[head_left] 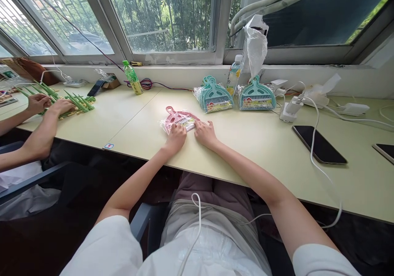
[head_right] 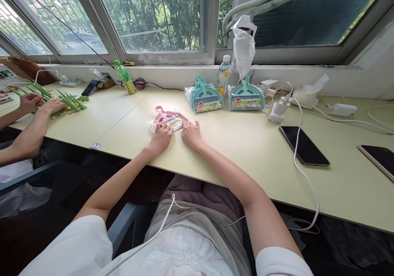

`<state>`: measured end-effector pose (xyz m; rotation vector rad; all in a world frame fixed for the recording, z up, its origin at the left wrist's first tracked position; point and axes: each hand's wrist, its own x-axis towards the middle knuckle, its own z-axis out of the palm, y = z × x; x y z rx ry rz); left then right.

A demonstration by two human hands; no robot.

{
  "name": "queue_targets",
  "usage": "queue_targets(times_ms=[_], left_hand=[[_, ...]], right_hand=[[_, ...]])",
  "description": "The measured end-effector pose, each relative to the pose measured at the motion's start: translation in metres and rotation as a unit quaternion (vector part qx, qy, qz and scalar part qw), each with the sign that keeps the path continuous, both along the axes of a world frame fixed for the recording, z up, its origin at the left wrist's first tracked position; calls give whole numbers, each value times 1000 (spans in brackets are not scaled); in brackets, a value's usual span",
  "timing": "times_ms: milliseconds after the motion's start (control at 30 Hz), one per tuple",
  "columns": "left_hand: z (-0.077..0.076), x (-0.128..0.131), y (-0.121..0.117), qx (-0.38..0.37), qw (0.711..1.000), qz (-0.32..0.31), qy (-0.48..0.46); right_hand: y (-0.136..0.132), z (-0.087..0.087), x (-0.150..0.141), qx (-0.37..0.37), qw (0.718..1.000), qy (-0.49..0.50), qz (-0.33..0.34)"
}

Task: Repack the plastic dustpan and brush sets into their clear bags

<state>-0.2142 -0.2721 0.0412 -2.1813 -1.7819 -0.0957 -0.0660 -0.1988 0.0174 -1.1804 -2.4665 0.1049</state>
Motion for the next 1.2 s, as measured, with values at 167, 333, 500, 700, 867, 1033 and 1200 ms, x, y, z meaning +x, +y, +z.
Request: queue_targets(times_ms=[167, 333, 500, 700, 867, 1033, 1200], left_hand=[[0, 10, 11, 0, 1000, 3, 7], [-2, 6, 18, 1, 1000, -6, -8], [-11, -3, 19, 16, 999, -12, -39], [-10, -1, 22, -38, 998, -9, -58], [-3, 0, 18, -46, 998, 5, -53], [-3, -7, 20, -12, 996, -1, -93], [0, -4, 16, 12, 995, 52, -84]], right_hand=[[0, 15, -3, 17, 998, -66, -2], [2, 26, -22, 23, 993, -112, 7], [-1, 18, -35, 31, 994, -103, -18], [-5, 20, -26, 14, 996, -86, -31], [-9, 26, -25, 26, 996, -80, -13], [-2, 23, -27, 72, 992, -57, 87], [6, 17, -27, 53, 994, -52, 80]])
